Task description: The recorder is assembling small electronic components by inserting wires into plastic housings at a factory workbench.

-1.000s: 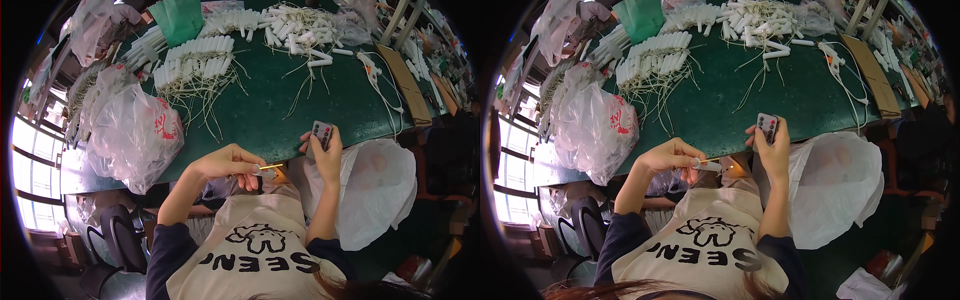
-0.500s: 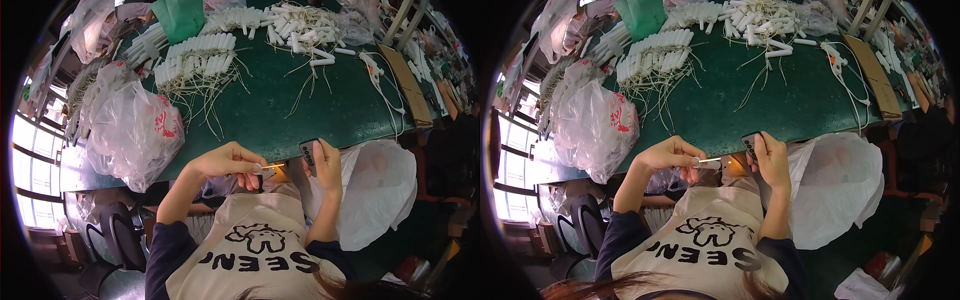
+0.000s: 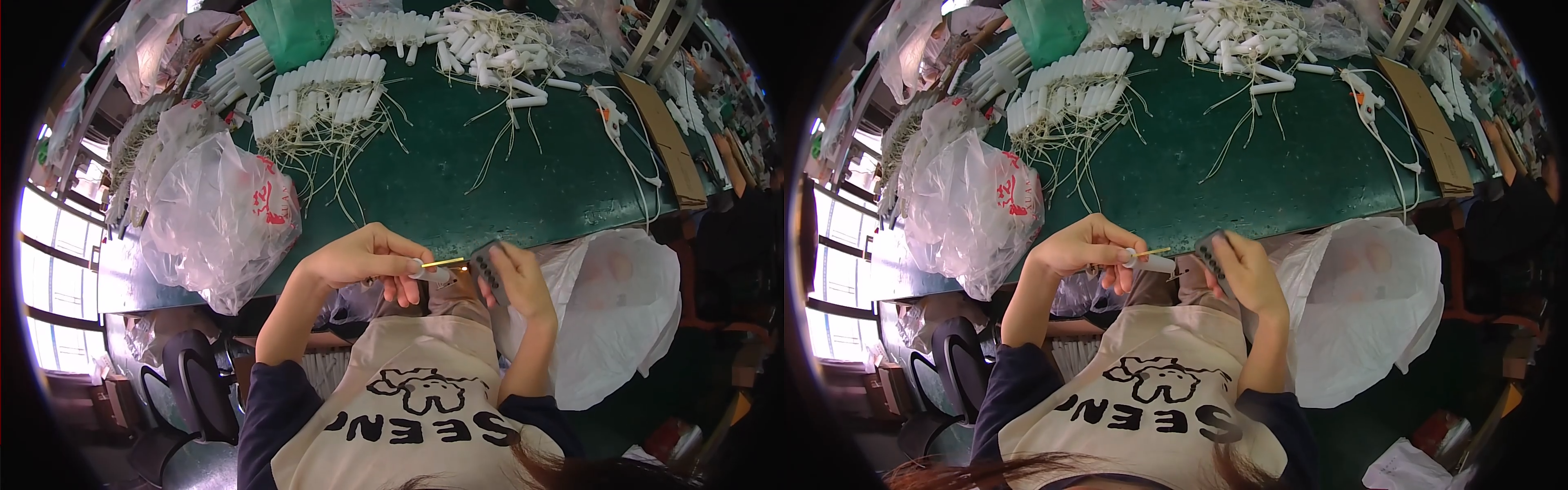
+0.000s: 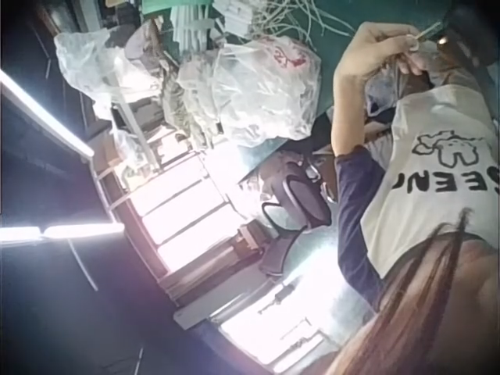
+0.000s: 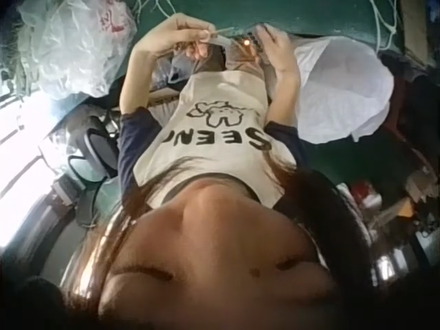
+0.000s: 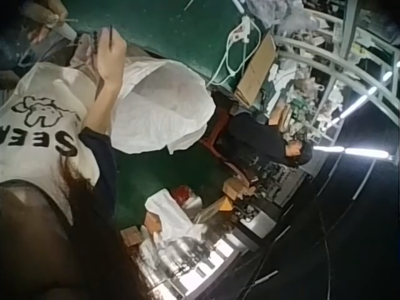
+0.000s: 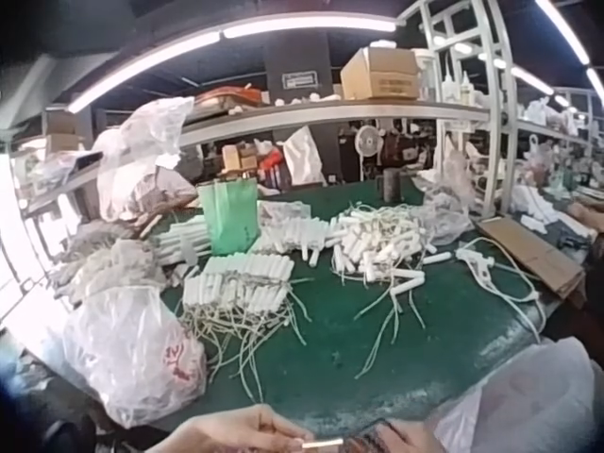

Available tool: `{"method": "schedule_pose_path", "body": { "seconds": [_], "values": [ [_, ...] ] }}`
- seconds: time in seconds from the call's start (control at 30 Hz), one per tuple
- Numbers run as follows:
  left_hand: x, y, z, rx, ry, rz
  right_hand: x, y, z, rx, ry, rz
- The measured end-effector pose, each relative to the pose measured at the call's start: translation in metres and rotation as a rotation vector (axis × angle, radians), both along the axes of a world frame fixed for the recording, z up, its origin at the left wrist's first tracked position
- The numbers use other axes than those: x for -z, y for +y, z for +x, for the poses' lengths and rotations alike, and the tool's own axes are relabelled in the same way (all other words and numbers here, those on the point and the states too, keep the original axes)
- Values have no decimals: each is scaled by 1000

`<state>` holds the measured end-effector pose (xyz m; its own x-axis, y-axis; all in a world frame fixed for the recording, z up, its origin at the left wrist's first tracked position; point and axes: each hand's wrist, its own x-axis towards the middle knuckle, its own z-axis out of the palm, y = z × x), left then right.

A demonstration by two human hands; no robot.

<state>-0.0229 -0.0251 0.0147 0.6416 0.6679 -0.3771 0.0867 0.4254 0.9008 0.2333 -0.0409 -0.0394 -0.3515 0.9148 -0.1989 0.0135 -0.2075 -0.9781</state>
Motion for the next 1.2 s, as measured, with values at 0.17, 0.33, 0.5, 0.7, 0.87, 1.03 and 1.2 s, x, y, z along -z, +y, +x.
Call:
{"method": "schedule_pose_path", "body": {
  "seconds": [0.17, 0.33, 0.5, 0.7, 0.87, 1.03, 1.2],
  "values": [
    [7, 3, -1, -14, 19, -13, 22, -19, 4, -273, -352, -189],
    [4, 5, -3, 50, 28, -17, 84, -23, 6, -165, -532, -262],
    [4, 4, -3, 6, 26, -29, 49, -26, 5, -114, -329, -259],
    [0, 1, 8, 50, 19, -8, 22, -25, -19, 208, 119, 201],
    [-7, 3, 14, 102, 2, 30, 31, -17, -37, 90, 51, 581],
    [-1, 14, 17, -91, 138, 187, 40, -19, -35, 255, -193, 557],
    [48, 39, 14, -281, 686, 984, 36, -23, -34, 487, -188, 729]
  ]
}}
